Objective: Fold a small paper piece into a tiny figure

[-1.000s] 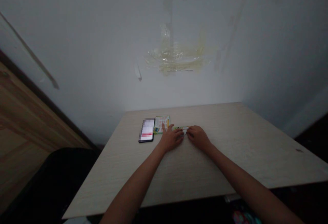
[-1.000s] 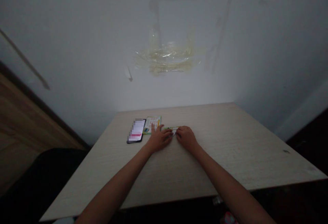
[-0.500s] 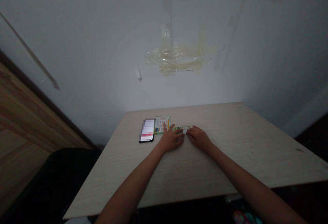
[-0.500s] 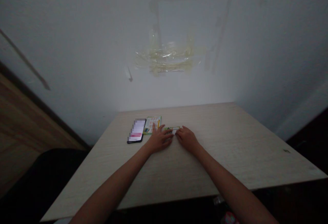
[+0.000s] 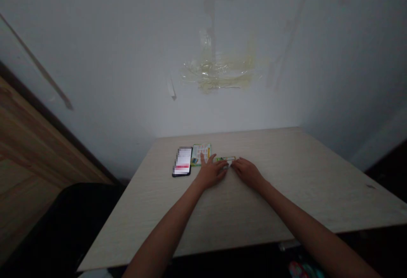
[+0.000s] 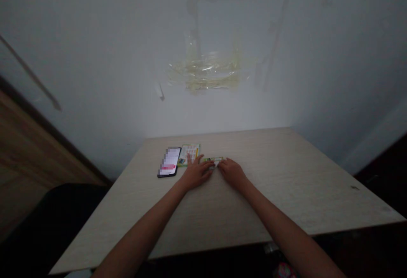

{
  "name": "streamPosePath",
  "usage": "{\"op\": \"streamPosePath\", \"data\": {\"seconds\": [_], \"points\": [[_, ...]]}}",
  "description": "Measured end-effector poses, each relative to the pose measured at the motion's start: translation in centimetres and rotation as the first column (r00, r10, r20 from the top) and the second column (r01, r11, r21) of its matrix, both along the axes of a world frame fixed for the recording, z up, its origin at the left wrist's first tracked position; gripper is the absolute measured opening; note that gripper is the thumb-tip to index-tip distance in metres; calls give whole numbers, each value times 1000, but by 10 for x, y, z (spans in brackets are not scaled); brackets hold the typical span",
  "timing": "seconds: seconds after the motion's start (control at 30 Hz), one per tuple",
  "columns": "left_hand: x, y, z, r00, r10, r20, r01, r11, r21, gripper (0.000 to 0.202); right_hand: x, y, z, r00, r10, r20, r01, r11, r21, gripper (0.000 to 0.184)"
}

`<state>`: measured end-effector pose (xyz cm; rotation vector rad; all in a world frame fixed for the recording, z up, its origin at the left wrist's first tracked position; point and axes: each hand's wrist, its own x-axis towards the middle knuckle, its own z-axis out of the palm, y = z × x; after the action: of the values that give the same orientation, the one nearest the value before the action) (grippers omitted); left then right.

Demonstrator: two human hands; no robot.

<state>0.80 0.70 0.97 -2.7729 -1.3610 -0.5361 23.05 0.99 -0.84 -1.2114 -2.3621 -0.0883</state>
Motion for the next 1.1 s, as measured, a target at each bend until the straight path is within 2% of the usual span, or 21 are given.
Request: {"op": "streamPosePath", "data": {"seconds": [0.23,0.6,0.87,1.1], "points": [[0,1,0,1000,7,12,-6,1000,-21,35,0,1,-2,1000,0,-6,0,1000,1,23],[0,0,1,1000,-15,-2,15,999,-30,36,-2,0,2,996,76,-44,-77,997,-7,24],[-1,2,-1,1000,-1,5,1,1000,-28,36,1,-3,8,994,60,94,-55,997,-53,27],[-1,3,-2,1000,2,-7,-2,999,-33,35,-1,-10,12,992,62,108,-52,994,-92,29]]}}
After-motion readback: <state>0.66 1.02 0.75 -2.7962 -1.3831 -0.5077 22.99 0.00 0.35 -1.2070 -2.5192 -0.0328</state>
